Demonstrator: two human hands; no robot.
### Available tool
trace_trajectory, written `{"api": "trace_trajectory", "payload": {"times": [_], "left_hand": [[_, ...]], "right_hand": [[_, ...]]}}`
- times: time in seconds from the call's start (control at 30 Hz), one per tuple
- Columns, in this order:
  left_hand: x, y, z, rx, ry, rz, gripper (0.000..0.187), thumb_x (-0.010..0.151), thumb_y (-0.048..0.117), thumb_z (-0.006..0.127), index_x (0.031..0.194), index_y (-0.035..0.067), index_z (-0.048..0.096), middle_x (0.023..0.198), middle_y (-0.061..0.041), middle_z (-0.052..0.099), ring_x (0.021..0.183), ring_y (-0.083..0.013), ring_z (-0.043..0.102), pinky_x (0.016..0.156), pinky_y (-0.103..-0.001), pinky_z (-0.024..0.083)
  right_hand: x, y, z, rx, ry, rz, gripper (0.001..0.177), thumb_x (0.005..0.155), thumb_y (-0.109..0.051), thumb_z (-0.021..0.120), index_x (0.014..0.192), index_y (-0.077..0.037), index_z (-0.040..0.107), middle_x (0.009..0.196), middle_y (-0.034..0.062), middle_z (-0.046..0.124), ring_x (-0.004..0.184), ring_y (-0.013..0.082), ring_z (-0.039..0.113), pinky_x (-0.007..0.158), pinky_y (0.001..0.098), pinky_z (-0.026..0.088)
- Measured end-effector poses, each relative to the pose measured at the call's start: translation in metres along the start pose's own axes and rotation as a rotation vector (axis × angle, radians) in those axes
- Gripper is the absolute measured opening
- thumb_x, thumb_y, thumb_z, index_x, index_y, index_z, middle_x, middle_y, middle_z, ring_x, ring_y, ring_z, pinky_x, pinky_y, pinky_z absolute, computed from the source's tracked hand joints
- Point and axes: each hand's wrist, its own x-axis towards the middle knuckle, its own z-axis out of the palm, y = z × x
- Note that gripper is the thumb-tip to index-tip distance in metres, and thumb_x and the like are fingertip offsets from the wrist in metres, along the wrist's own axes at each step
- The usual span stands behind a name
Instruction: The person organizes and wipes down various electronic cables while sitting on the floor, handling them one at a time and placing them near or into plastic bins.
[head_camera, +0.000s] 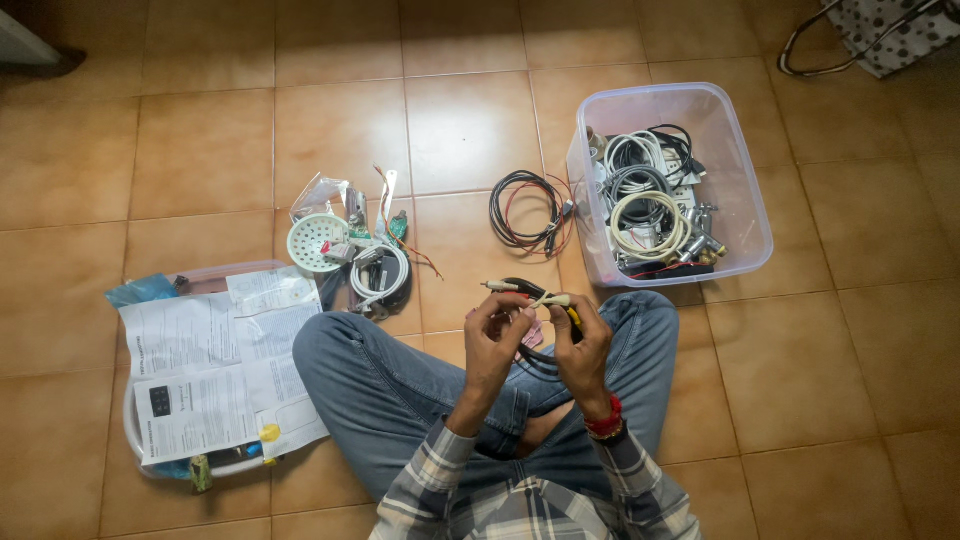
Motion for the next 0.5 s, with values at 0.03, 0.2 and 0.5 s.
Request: {"api": "trace_trajectory", "payload": {"times": [0.03,0.2,0.5], "left_hand": [[-0.004,-0.003,0.0,0.05,0.001,0.013,0.01,0.095,0.008,0.072,0.102,0.001,0.07,0.078,0.003,0.06,0.067,-0.0011,0.054,0.057,-0.019,0.04],[-0.011,0.0,0.006,0.824,0.172,0.444,0.011,0.091,0.008,0.071,0.101,0.006,0.069,0.082,-0.004,0.062,0.065,-0.0124,0.063,0.057,-0.026,0.048],[-0.045,-0.016,-0.001,0.666,0.237,0.349,0.008,0.09,0.009,0.07,0.094,0.005,0.065,0.077,-0.006,0.065,0.045,-0.0151,0.055,0.043,-0.032,0.043]], "right_hand": [[-0.002,0.004,0.0,0.048,-0.004,0.041,0.012,0.101,-0.007,0.065,0.107,0.002,0.068,0.091,0.0091,0.069,0.08,0.0162,0.067,0.069,0.029,0.051],[-0.009,0.022,0.003,0.237,-0.022,0.289,0.019,0.103,-0.015,0.065,0.11,0.002,0.069,0.082,0.0023,0.065,0.071,0.0057,0.057,0.06,0.0226,0.044],[0.003,0.05,-0.001,0.571,0.15,0.575,0.022,0.106,-0.024,0.06,0.108,-0.002,0.062,0.076,-0.0024,0.056,0.051,0.0005,0.038,0.042,0.0193,0.028]]}}
